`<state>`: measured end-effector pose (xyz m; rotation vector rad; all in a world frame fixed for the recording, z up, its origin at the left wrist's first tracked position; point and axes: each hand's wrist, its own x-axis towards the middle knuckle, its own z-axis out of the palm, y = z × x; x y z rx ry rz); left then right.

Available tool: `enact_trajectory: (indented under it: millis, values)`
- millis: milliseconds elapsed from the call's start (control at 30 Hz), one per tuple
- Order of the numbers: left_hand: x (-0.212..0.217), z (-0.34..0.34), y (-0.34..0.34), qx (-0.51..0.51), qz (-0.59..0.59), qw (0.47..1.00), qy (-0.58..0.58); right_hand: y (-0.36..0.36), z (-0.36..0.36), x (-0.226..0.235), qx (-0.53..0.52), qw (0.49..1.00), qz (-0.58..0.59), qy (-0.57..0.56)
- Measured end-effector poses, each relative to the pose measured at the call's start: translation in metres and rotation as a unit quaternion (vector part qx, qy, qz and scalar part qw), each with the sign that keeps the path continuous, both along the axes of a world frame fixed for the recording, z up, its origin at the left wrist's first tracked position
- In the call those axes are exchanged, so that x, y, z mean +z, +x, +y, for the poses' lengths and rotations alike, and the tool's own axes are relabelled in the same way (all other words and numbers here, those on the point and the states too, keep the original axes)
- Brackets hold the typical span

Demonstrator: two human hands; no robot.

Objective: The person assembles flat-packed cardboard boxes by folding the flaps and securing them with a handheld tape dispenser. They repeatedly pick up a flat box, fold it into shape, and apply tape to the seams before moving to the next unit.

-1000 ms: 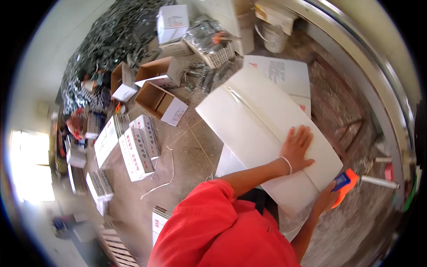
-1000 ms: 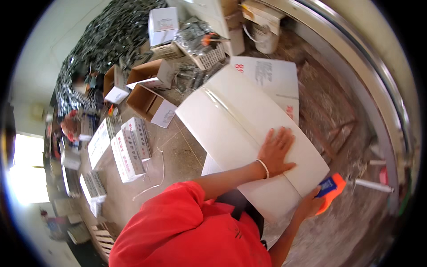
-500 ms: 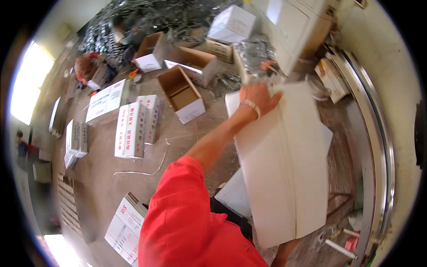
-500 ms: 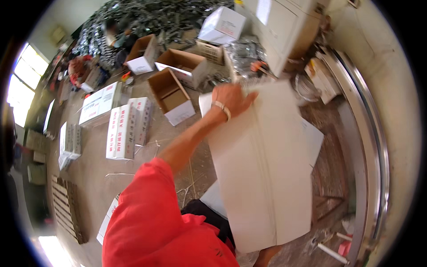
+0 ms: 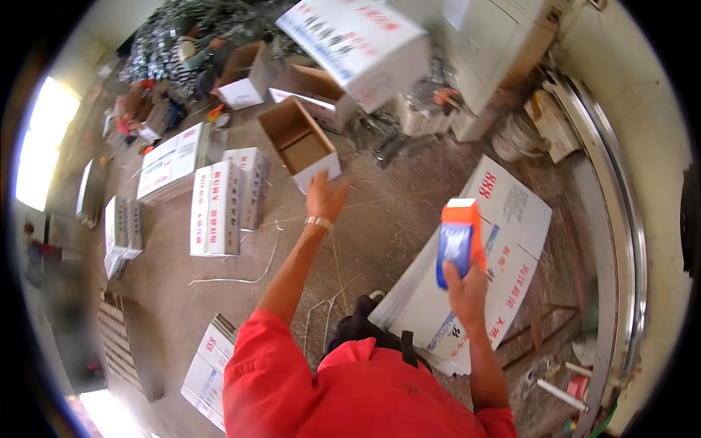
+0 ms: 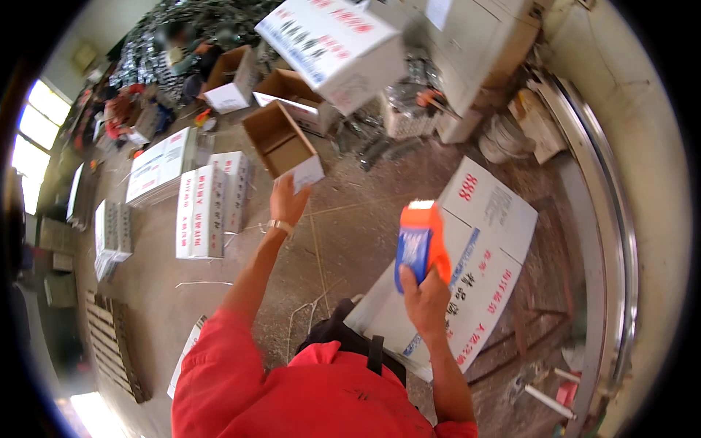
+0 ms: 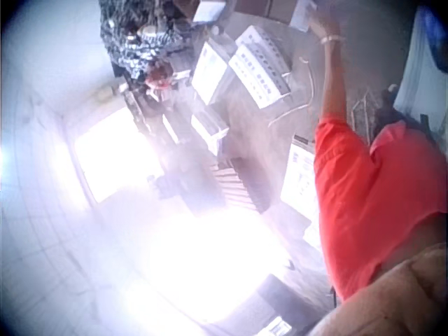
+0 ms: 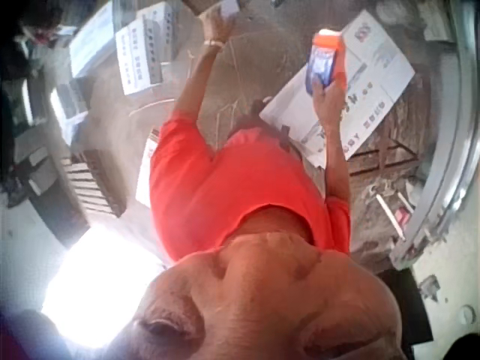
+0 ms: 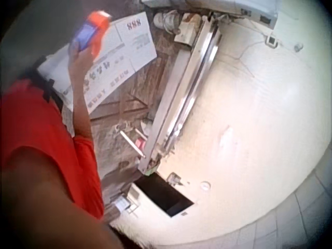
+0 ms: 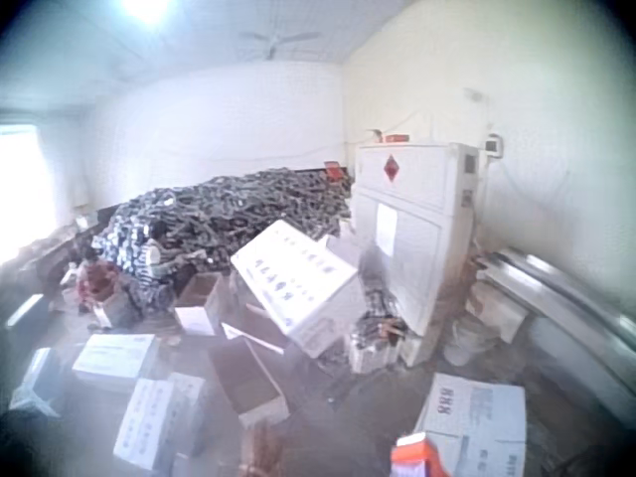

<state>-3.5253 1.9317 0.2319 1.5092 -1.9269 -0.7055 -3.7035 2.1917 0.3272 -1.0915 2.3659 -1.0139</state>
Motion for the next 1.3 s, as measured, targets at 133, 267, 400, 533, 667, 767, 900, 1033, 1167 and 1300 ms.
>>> enact_trajectory:
  millis: [133, 267, 400, 533, 667, 767, 900, 1033, 1167, 1300]
  values:
    - [-0.135, 0.071, 0.028, -0.101, -0.140, 0.962, 0.211, -0.011, 0.101, -0.069, -0.054, 0.984, -0.025, 0.170]
    - [-0.207, 0.144, 0.022, -0.157, -0.198, 0.896, 0.366, -0.012, 0.181, -0.088, -0.191, 0.965, -0.068, 0.168]
    - [-0.252, 0.218, -0.007, -0.261, -0.244, 0.864, 0.354, -0.009, 0.250, -0.096, -0.330, 0.921, -0.119, 0.166]
    - [-0.279, 0.264, -0.043, -0.239, -0.231, 0.811, 0.481, 0.007, 0.295, -0.103, -0.421, 0.881, -0.139, 0.166]
    - [-0.264, 0.309, -0.066, -0.216, -0.293, 0.803, 0.472, 0.017, 0.350, -0.129, -0.472, 0.840, -0.166, 0.209]
    - [-0.277, 0.327, -0.056, -0.176, -0.280, 0.826, 0.456, 0.007, 0.388, -0.149, -0.472, 0.837, -0.157, 0.229]
    - [-0.256, 0.350, -0.078, -0.066, -0.359, 0.828, 0.425, -0.029, 0.404, -0.168, -0.464, 0.840, -0.134, 0.247]
    - [-0.319, 0.348, -0.038, -0.081, -0.331, 0.816, 0.467, -0.085, 0.391, -0.197, -0.377, 0.881, 0.023, 0.284]
    - [-0.274, 0.355, -0.080, -0.440, -0.553, 0.671, 0.225, -0.144, 0.399, -0.267, -0.356, 0.899, 0.019, 0.254]
    - [-0.360, 0.388, -0.022, -0.086, -0.369, 0.823, 0.422, -0.166, 0.344, -0.282, -0.220, 0.926, 0.015, 0.306]
